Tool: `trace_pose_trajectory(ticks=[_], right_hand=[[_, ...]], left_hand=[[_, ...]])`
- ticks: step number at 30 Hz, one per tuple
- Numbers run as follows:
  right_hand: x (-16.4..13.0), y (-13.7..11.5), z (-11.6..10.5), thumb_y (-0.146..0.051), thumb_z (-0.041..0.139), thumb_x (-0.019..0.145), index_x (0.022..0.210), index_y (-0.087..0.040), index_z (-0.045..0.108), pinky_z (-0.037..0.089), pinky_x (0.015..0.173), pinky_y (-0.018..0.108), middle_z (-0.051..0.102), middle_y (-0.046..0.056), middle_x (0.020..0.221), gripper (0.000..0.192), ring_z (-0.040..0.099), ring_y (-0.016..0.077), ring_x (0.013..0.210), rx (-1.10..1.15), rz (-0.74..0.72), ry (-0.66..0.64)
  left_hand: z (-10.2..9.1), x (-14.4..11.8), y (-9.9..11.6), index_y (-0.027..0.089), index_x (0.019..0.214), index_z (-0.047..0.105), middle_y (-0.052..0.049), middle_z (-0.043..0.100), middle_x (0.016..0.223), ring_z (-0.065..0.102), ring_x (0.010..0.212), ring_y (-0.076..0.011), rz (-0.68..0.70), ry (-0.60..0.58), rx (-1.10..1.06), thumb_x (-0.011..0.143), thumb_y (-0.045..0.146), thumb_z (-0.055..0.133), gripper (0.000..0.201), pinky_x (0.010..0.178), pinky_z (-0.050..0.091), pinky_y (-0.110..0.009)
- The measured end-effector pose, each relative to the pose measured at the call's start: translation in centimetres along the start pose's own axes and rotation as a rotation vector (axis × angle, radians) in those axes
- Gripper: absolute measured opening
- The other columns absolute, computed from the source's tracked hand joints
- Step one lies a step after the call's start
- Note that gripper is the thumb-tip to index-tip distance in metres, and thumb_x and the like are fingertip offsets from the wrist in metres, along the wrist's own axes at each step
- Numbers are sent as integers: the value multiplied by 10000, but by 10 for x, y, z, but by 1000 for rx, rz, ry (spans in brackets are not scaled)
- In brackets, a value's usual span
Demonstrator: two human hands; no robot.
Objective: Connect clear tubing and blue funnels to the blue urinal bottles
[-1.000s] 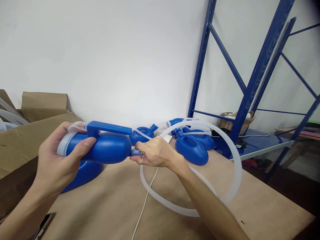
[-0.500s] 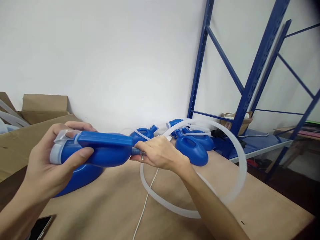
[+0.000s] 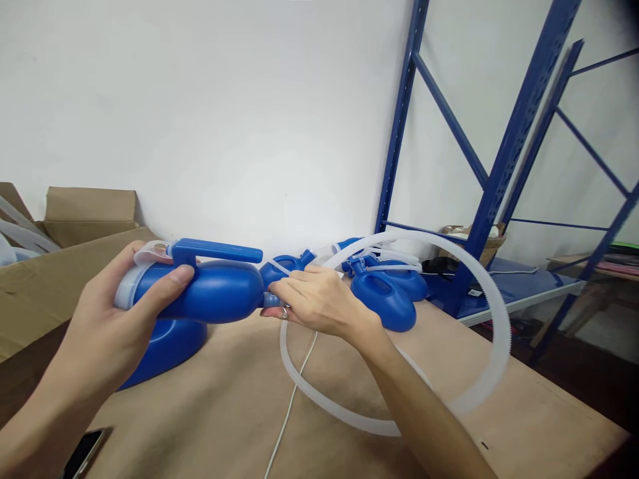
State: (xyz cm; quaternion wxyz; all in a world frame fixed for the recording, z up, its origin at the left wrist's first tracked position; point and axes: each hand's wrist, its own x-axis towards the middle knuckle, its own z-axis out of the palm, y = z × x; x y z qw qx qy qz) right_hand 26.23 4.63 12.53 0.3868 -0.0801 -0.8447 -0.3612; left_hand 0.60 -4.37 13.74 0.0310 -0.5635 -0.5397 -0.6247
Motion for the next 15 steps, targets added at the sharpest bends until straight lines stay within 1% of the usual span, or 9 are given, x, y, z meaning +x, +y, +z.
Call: trace_pose_trajectory(ticks=[2, 4, 6, 7, 9, 12, 13, 15], right_hand=[[1, 3, -1, -508, 453, 1084, 942, -148, 663, 376, 668, 305, 659, 16, 703, 439, 598, 157, 708, 35, 11, -4], [3, 5, -5, -540, 498, 1054, 1048, -128, 678, 447, 774, 317, 716, 72, 857, 450, 637, 189, 863, 105, 29, 4], [5, 7, -10, -521, 566, 1027, 1161, -104, 665, 485, 888, 345, 724, 127, 1023, 448, 637, 219, 1010, 161, 54, 61], [6, 7, -13, -488, 599, 1019, 1178, -103, 661, 494, 910, 353, 717, 136, 1052, 421, 631, 224, 1033, 172, 63, 102], [5, 7, -16, -403, 638, 1014, 1129, -129, 675, 506, 877, 354, 709, 115, 1009, 299, 626, 218, 989, 150, 76, 148], [2, 7, -16, -320, 649, 1015, 989, -167, 695, 486, 773, 339, 698, 76, 903, 161, 608, 200, 877, 64, 49, 121], [1, 7, -14, -299, 642, 1019, 940, -175, 696, 474, 751, 335, 698, 69, 881, 157, 603, 195, 853, 31, 33, 113], [-1, 7, -11, -279, 619, 1034, 851, -183, 688, 447, 709, 319, 701, 55, 833, 218, 598, 178, 802, -6, 20, 108]], left_hand=[[0, -1, 3, 269, 943, 678, 42, 606, 776, 554, 596, -109, -5, 16, -30, 749, 644, 736, 426, 487, 465, -175], [0, -2, 6, 268, 910, 680, 41, 613, 773, 544, 582, -108, 17, 59, -27, 713, 615, 763, 408, 486, 464, -183], [1, -1, 9, 263, 884, 680, 32, 644, 810, 552, 595, -114, 36, 107, -10, 710, 587, 763, 376, 498, 469, -195], [1, 0, 9, 262, 880, 681, 27, 662, 840, 565, 616, -119, 38, 125, -4, 717, 573, 758, 359, 512, 472, -199], [0, 2, 8, 261, 883, 685, 22, 687, 886, 593, 664, -131, 26, 144, 3, 727, 557, 752, 341, 543, 477, -205], [-1, 5, 5, 261, 885, 692, 23, 686, 877, 601, 686, -140, 2, 158, 14, 721, 558, 752, 344, 562, 469, -213], [-1, 6, 5, 260, 883, 693, 23, 683, 873, 602, 690, -142, 1, 163, 15, 718, 553, 754, 342, 570, 470, -216], [-2, 6, 5, 257, 876, 693, 24, 675, 865, 596, 685, -142, -5, 167, 16, 712, 549, 753, 340, 574, 469, -222]])
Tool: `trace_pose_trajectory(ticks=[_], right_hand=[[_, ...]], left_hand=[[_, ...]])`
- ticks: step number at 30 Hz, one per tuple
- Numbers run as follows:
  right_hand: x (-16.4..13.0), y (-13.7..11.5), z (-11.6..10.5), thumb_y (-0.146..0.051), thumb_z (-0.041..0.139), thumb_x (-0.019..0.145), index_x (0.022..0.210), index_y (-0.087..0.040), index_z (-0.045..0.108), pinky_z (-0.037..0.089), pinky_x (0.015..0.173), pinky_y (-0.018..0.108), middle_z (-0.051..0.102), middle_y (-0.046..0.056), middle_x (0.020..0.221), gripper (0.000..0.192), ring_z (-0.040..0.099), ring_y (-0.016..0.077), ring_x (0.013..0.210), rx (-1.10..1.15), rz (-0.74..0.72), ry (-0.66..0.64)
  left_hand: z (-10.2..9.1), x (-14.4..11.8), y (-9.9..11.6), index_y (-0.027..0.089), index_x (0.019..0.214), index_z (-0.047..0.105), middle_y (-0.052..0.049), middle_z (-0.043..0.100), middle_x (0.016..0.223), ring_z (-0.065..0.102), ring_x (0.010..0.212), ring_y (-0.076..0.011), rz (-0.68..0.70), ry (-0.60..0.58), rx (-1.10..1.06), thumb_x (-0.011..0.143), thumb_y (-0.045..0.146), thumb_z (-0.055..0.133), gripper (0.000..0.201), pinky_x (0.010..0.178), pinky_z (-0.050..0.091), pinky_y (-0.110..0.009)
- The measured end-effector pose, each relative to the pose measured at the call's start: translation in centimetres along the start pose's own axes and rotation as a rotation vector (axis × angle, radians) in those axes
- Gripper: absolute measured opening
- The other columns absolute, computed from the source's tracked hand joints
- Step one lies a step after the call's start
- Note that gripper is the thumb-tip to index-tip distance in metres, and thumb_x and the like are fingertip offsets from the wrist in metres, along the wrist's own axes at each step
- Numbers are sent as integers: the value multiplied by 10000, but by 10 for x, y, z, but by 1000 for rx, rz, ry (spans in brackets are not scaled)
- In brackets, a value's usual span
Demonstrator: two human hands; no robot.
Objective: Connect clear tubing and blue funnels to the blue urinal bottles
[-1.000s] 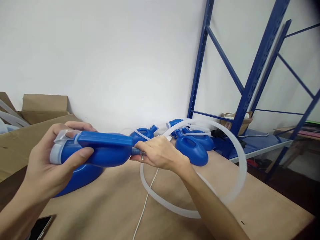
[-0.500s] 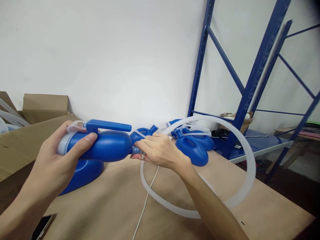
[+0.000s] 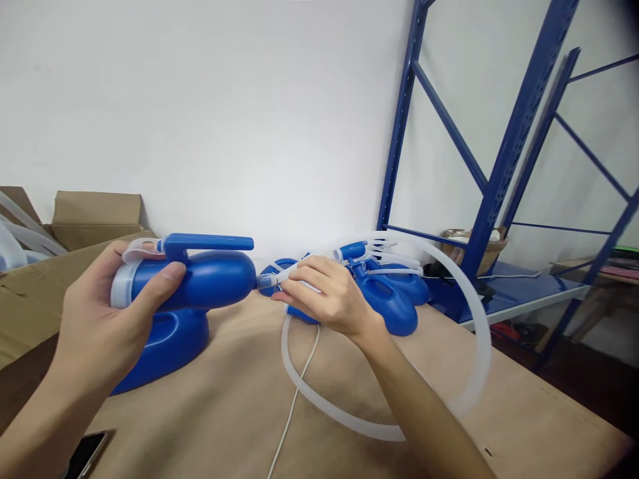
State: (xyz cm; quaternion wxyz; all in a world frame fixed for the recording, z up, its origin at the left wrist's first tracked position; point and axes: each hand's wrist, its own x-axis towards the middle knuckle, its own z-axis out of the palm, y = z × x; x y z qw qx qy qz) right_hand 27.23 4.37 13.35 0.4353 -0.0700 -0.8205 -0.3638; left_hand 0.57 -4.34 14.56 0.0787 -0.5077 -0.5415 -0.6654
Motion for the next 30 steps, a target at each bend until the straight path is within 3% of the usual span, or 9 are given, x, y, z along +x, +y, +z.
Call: trace_pose_trajectory(ticks=[3, 7, 10, 12, 15, 17, 23, 30], right_hand=[[-1, -1, 2, -388, 601, 1044, 767, -181, 674, 391, 630, 301, 687, 39, 739, 354, 588, 151, 699, 54, 104, -30], [1, -5, 0, -603, 529, 1024, 754, -170, 693, 382, 597, 278, 692, 25, 689, 535, 603, 130, 615, 404, 448, -220], [4, -7, 7, -543, 415, 1086, 935, -168, 721, 485, 681, 260, 780, 61, 928, 508, 720, 153, 787, 907, 684, -389], [4, -8, 16, -518, 409, 1089, 1046, -152, 709, 536, 720, 266, 778, 111, 1105, 475, 752, 182, 928, 1216, 783, -392], [3, -10, 28, -494, 476, 1068, 1099, -134, 708, 558, 713, 261, 775, 139, 1116, 430, 757, 196, 969, 1441, 819, -358], [1, -11, 32, -461, 495, 1062, 1112, -129, 712, 559, 694, 255, 780, 131, 1069, 400, 754, 189, 938, 1429, 799, -317], [-1, -14, 30, -400, 399, 1094, 1042, -132, 712, 572, 732, 280, 770, 116, 1067, 416, 730, 179, 912, 1104, 657, -250], [-3, -13, 36, -428, 411, 1093, 1078, -127, 686, 567, 713, 274, 763, 125, 1073, 408, 739, 178, 905, 1139, 641, -229]], left_hand=[[-1, 0, 1, 255, 894, 696, 27, 662, 854, 571, 663, -136, -23, -6, 2, 702, 554, 766, 362, 556, 448, -221], [-2, -1, 2, 245, 897, 686, 36, 638, 840, 517, 647, -117, -36, 44, 13, 710, 545, 767, 363, 566, 413, -218], [-2, -1, 1, 238, 862, 662, 39, 632, 827, 520, 659, -119, -44, 67, 1, 713, 536, 757, 346, 566, 394, -217], [-2, -1, 1, 240, 853, 658, 38, 639, 839, 533, 677, -125, -36, 63, -14, 716, 536, 751, 339, 573, 392, -218], [-1, -1, 0, 247, 867, 665, 31, 652, 874, 550, 707, -137, -19, 52, -22, 722, 529, 742, 327, 607, 415, -228], [-1, -2, 1, 248, 877, 667, 27, 657, 885, 562, 720, -144, -14, 45, -22, 726, 525, 739, 323, 621, 427, -233], [-2, -2, 1, 242, 870, 659, 30, 642, 866, 530, 681, -129, -12, 34, -24, 728, 530, 744, 332, 595, 423, -223], [-1, -1, -5, 246, 885, 683, 40, 635, 841, 515, 661, -114, -27, 55, -15, 709, 525, 761, 339, 562, 389, -208]])
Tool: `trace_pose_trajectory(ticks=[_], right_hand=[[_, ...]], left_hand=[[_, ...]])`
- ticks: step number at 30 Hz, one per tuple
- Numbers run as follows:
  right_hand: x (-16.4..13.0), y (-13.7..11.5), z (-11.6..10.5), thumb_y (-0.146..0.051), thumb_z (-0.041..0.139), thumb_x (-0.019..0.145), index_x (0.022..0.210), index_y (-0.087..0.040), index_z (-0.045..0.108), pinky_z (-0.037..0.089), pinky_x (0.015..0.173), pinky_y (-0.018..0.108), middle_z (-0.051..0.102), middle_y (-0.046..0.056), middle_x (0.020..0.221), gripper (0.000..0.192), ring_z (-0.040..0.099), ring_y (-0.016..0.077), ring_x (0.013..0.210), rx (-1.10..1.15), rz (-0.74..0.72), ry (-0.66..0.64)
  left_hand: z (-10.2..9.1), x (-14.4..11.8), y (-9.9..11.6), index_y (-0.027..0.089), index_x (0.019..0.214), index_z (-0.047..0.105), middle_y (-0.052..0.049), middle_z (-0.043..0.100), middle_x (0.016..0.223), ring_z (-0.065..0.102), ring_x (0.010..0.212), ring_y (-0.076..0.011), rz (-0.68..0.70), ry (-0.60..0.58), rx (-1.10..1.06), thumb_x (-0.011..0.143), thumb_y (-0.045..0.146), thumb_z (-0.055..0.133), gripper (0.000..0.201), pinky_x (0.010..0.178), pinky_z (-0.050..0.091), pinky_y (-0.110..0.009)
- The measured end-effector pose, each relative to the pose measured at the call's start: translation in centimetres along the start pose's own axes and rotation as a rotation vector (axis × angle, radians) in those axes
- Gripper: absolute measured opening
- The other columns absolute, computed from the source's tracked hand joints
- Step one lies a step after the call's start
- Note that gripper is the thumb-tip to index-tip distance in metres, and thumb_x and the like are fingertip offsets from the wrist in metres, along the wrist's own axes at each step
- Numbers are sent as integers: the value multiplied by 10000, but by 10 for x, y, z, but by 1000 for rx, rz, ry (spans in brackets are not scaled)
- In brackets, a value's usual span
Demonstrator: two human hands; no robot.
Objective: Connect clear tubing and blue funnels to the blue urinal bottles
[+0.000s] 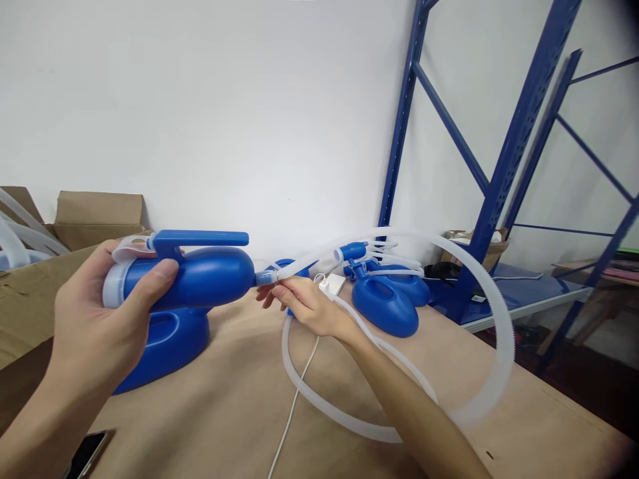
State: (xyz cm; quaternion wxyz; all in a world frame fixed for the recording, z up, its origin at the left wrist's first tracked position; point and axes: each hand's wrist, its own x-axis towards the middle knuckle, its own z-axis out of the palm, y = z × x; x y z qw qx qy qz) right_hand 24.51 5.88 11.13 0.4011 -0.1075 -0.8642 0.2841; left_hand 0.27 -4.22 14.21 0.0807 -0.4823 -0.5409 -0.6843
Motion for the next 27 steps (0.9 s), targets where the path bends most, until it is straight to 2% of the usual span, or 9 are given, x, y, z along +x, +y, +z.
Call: trace_pose_trajectory(ticks=[6, 12, 19, 21, 24, 27], right_hand=[[0, 5, 0, -478, 390, 1096, 1117, -133, 674, 558, 699, 270, 745, 134, 1121, 447, 728, 191, 964, 31, 34, -43], [1, 11, 0, -449, 429, 1085, 1311, -162, 598, 562, 719, 276, 677, 140, 1261, 402, 715, 194, 1010, 57, 37, -23], [0, 13, 0, -384, 458, 1070, 1504, -177, 458, 554, 722, 278, 722, 113, 1113, 481, 706, 211, 1046, 22, 26, 62], [0, 13, 0, -391, 465, 1063, 1439, -181, 521, 554, 709, 272, 719, 112, 1133, 434, 714, 201, 1013, 62, 29, 65], [1, 12, 0, -420, 461, 1060, 1199, -155, 645, 554, 694, 261, 727, 118, 1133, 351, 725, 188, 966, 102, 40, 30], [1, 12, -1, -417, 461, 1064, 1099, -146, 660, 557, 696, 254, 736, 124, 1135, 338, 729, 182, 961, 108, 38, 10]], left_hand=[[1, -2, 4, 253, 909, 694, 38, 618, 820, 480, 632, -112, -3, -4, 13, 701, 548, 760, 367, 550, 386, -207], [1, -2, 1, 252, 922, 700, 38, 611, 822, 484, 634, -114, 6, -5, 14, 716, 536, 761, 356, 554, 390, -212], [0, 0, -1, 235, 885, 678, 42, 588, 779, 484, 622, -115, 11, 1, 18, 716, 540, 764, 359, 563, 407, -221], [1, 0, -1, 239, 886, 684, 38, 607, 798, 512, 643, -122, 13, -2, 14, 711, 540, 767, 358, 564, 410, -218], [1, -1, -1, 240, 910, 702, 32, 624, 833, 523, 661, -123, 13, 3, 23, 705, 529, 775, 362, 556, 396, -211], [0, -1, -1, 244, 929, 711, 33, 627, 842, 505, 652, -115, -4, -4, 34, 714, 527, 774, 361, 551, 391, -204]])
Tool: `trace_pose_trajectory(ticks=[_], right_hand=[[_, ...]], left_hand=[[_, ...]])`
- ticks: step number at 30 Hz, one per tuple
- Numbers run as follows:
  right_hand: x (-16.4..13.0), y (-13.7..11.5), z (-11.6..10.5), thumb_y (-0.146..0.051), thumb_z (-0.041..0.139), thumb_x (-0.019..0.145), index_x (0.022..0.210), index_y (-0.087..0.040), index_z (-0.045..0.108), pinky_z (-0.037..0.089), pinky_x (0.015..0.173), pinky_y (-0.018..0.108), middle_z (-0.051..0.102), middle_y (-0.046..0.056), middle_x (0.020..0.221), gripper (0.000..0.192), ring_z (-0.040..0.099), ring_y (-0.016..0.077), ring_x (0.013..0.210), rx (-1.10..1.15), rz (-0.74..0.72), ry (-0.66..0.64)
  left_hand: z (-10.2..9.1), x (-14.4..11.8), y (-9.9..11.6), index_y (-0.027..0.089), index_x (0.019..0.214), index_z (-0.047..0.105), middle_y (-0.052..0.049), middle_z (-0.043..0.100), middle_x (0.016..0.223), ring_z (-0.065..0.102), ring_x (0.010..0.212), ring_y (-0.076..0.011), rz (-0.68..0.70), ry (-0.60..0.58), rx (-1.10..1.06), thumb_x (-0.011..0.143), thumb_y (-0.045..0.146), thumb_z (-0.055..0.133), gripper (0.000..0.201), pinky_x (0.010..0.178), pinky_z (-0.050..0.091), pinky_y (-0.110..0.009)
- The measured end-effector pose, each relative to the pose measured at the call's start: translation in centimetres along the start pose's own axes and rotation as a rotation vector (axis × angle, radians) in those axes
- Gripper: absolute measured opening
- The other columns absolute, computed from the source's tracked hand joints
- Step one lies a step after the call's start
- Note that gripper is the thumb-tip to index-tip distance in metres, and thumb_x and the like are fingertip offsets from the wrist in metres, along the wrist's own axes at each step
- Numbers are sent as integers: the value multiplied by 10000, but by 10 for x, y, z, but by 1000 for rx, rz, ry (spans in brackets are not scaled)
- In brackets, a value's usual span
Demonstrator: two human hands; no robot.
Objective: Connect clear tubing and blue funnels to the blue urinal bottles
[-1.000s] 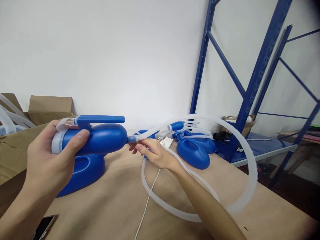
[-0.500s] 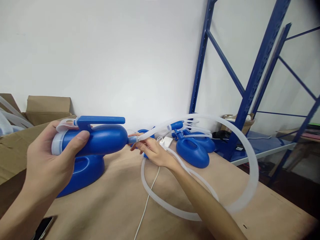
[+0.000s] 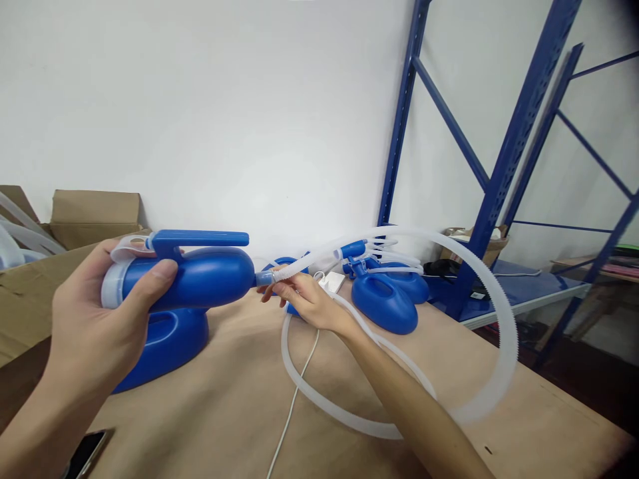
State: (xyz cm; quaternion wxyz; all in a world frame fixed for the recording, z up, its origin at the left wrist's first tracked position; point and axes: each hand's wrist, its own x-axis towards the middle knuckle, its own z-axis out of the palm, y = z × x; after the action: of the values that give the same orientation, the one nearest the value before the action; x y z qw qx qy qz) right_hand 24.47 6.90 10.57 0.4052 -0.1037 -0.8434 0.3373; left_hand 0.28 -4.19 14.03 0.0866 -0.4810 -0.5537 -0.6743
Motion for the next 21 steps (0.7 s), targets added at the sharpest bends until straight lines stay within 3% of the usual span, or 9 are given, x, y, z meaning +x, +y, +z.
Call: trace_pose_trajectory(ticks=[13, 18, 21], right_hand=[[-3, 4, 5, -413, 556, 1010, 962, -145, 786, 601, 650, 262, 810, 107, 982, 357, 776, 204, 873, 7, -72, 86], [-3, 9, 7, -419, 663, 951, 918, -155, 820, 656, 764, 325, 823, 87, 906, 309, 792, 219, 842, 8, -89, 193], [-2, 9, 6, -414, 656, 958, 929, -162, 833, 664, 794, 331, 828, 79, 918, 309, 801, 221, 855, -5, -98, 195]], left_hand=[[6, -2, 1, 251, 884, 672, 49, 660, 875, 555, 704, -122, -24, -58, -78, 722, 596, 761, 392, 611, 402, -212], [7, -5, 3, 258, 879, 671, 49, 659, 856, 564, 698, -129, -20, -71, -90, 717, 614, 766, 403, 621, 414, -225], [8, -6, 4, 258, 879, 675, 44, 657, 861, 565, 700, -132, -11, -72, -92, 718, 622, 763, 408, 623, 424, -228]])
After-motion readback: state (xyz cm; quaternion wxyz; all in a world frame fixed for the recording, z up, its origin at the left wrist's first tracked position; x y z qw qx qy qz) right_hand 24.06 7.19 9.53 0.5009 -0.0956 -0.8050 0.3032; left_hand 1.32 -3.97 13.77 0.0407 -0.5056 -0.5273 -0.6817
